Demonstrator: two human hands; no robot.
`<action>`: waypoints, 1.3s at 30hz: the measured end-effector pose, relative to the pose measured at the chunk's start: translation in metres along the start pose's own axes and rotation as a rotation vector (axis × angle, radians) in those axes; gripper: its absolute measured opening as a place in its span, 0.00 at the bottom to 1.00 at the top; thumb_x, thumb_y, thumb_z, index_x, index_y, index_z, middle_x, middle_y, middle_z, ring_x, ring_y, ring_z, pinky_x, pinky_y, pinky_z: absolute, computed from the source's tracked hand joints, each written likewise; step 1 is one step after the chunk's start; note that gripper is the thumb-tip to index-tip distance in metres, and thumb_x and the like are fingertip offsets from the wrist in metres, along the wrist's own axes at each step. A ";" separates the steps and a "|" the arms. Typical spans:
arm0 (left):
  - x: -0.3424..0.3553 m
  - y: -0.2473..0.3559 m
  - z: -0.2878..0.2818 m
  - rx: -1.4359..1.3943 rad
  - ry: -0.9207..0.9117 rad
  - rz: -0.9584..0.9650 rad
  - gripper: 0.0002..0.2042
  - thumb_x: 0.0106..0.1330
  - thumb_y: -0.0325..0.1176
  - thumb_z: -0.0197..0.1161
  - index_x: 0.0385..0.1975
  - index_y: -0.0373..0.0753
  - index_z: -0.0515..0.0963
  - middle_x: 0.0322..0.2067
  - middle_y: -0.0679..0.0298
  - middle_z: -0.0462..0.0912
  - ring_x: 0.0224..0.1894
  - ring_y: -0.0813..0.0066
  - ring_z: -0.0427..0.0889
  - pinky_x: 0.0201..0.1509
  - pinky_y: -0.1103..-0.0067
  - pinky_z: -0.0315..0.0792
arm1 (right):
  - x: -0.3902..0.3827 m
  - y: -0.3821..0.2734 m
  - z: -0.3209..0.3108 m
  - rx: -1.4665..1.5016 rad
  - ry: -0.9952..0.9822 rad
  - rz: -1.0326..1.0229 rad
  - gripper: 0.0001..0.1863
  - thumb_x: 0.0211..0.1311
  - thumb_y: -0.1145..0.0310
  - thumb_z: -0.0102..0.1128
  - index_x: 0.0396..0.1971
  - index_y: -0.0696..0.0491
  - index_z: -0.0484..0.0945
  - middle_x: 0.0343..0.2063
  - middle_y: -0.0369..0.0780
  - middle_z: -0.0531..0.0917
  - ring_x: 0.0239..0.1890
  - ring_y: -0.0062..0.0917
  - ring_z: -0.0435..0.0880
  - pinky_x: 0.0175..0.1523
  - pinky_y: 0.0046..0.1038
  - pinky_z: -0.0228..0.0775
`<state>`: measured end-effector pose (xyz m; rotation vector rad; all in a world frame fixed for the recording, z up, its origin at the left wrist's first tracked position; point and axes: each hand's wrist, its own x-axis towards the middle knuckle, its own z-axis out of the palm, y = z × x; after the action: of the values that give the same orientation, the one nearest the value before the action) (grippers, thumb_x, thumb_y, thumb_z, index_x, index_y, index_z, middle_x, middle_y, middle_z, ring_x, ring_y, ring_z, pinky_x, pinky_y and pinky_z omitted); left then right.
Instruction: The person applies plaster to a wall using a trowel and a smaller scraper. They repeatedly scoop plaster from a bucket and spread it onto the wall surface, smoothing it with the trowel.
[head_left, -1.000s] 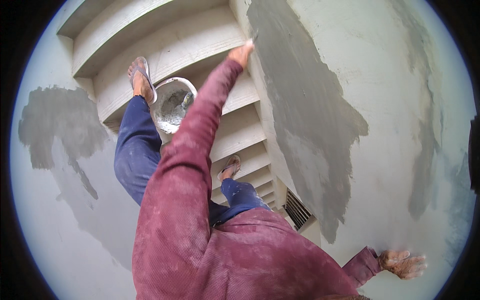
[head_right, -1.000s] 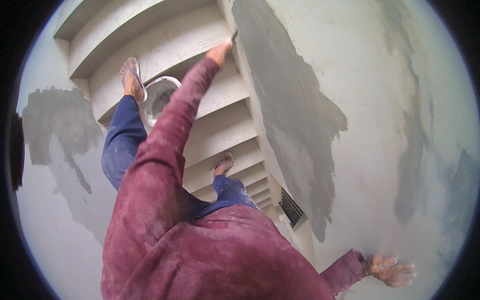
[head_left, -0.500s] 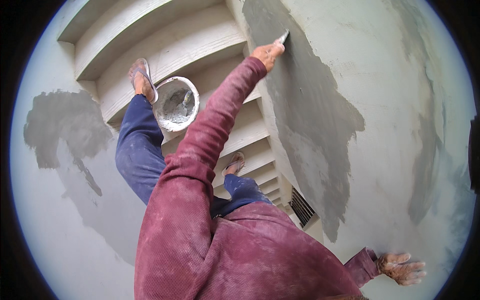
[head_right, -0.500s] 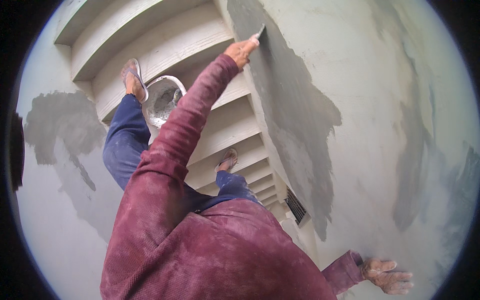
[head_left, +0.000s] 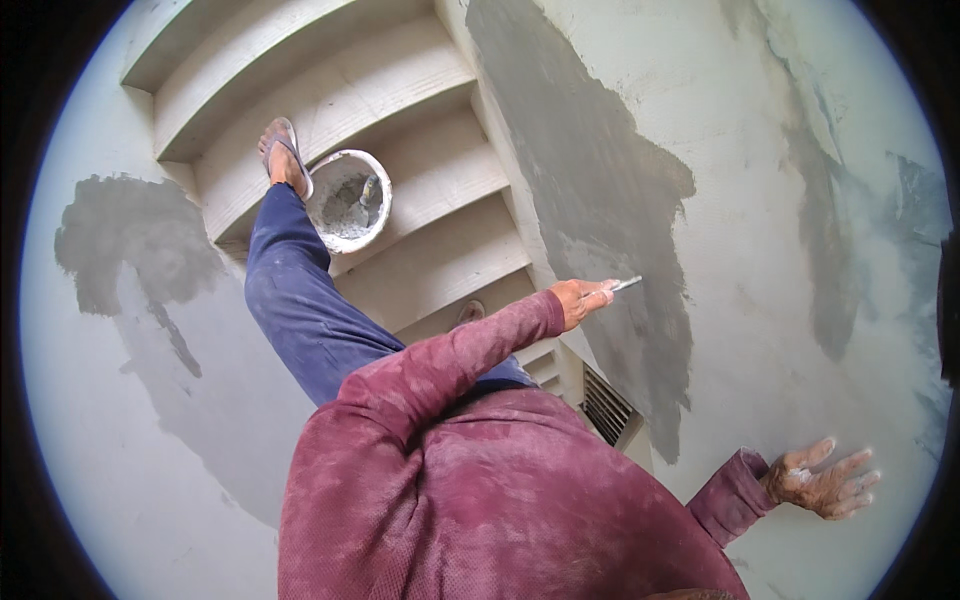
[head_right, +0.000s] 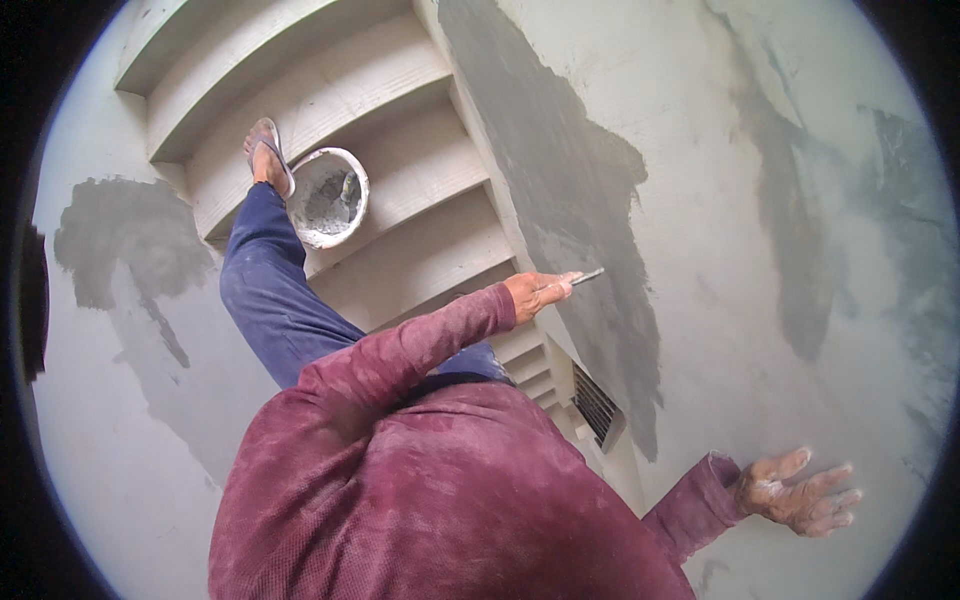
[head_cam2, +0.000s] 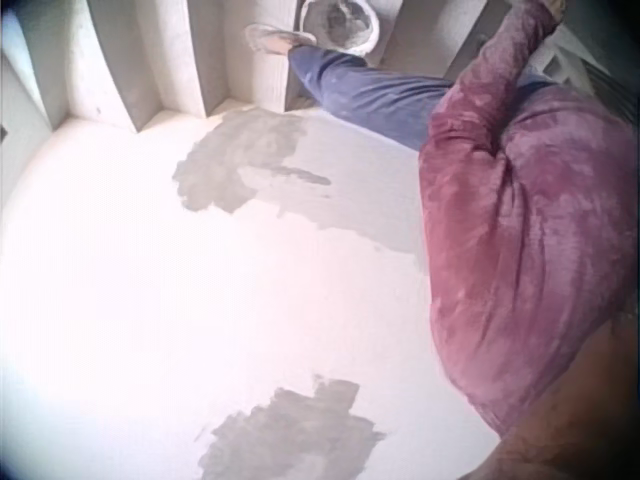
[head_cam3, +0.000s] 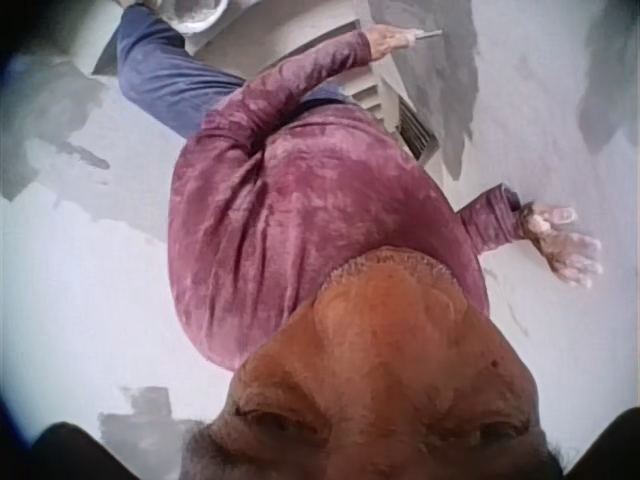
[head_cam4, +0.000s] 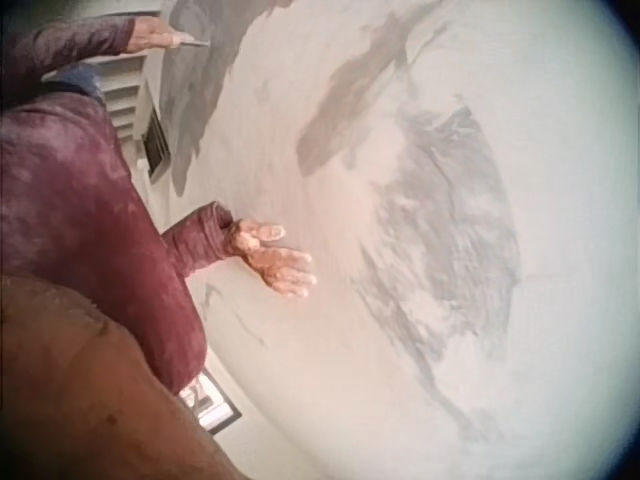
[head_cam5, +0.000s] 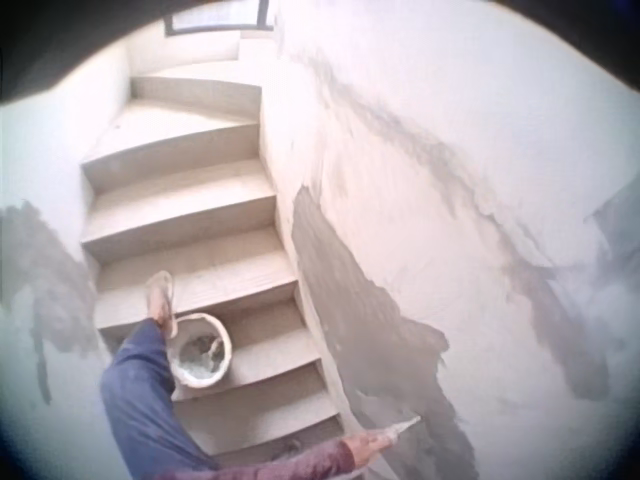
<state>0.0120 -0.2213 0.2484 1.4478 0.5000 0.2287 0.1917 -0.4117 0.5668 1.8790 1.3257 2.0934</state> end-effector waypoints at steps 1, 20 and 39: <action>0.002 -0.003 -0.010 -0.060 0.106 0.008 0.26 0.64 0.50 0.42 0.56 0.36 0.61 0.56 0.54 0.63 0.60 0.64 0.59 0.63 0.75 0.51 | 0.000 0.002 -0.001 0.012 0.007 -0.012 0.24 0.52 0.54 0.52 0.48 0.48 0.73 0.54 0.42 0.68 0.59 0.36 0.58 0.61 0.37 0.43; 0.082 0.066 -0.271 -0.027 0.551 -0.268 0.31 0.56 0.62 0.45 0.50 0.42 0.68 0.37 0.58 0.73 0.32 0.70 0.77 0.23 0.72 0.71 | -0.001 0.001 0.008 0.099 0.092 0.032 0.21 0.51 0.53 0.54 0.44 0.46 0.76 0.50 0.40 0.72 0.57 0.34 0.62 0.61 0.33 0.44; -0.023 0.049 0.036 -0.003 -0.032 -0.063 0.30 0.60 0.58 0.44 0.53 0.40 0.66 0.35 0.56 0.76 0.35 0.70 0.75 0.30 0.75 0.72 | 0.001 -0.002 -0.003 0.163 0.071 0.082 0.19 0.54 0.56 0.53 0.45 0.47 0.75 0.46 0.36 0.77 0.58 0.34 0.60 0.62 0.35 0.39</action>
<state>0.0158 -0.2578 0.3025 1.4286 0.5183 0.1554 0.1875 -0.4115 0.5667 1.9696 1.5018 2.1715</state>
